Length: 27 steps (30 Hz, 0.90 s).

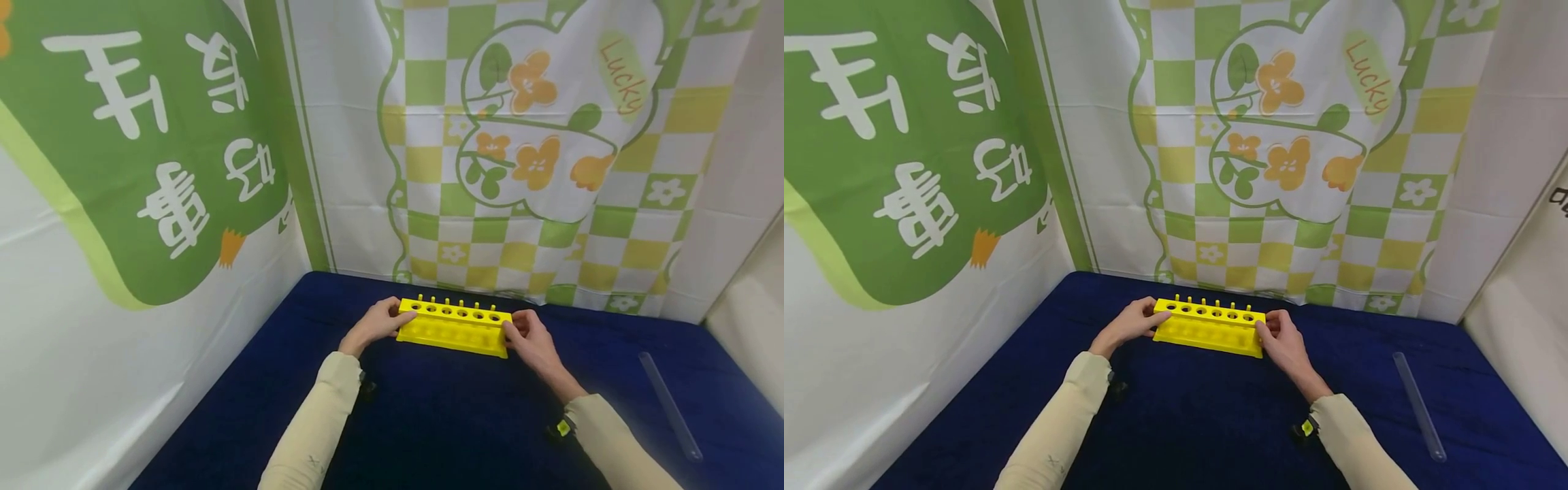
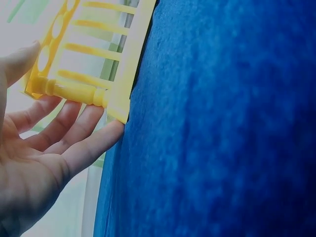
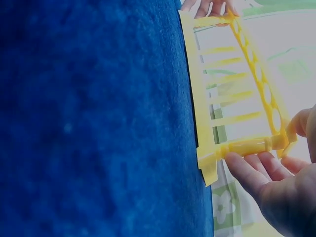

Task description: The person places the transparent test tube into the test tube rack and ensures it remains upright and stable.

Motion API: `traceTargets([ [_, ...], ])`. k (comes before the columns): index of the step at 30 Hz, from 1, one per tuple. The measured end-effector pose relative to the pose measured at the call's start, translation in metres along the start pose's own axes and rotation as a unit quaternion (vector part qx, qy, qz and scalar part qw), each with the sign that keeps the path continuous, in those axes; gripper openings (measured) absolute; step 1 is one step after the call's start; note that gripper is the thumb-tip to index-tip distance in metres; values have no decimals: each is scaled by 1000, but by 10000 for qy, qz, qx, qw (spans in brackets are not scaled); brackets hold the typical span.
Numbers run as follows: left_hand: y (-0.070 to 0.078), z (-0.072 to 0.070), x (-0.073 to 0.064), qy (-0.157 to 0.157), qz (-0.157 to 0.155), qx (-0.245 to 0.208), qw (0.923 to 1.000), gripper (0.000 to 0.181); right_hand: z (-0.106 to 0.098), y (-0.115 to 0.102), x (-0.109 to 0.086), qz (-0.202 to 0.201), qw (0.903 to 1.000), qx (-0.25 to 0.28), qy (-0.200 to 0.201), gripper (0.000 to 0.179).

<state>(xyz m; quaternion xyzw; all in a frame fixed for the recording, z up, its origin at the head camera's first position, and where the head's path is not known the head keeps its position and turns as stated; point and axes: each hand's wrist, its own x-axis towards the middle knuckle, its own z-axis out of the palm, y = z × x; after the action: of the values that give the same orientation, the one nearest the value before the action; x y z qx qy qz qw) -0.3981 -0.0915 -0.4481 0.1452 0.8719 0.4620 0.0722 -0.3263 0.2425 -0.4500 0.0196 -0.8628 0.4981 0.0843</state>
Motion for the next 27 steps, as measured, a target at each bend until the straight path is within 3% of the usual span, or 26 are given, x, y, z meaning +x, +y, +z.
traceTargets([
  [27,15,19,4,-74,68,42,9999,50,-19,7,-6,67,9998,-48,159,47],
])
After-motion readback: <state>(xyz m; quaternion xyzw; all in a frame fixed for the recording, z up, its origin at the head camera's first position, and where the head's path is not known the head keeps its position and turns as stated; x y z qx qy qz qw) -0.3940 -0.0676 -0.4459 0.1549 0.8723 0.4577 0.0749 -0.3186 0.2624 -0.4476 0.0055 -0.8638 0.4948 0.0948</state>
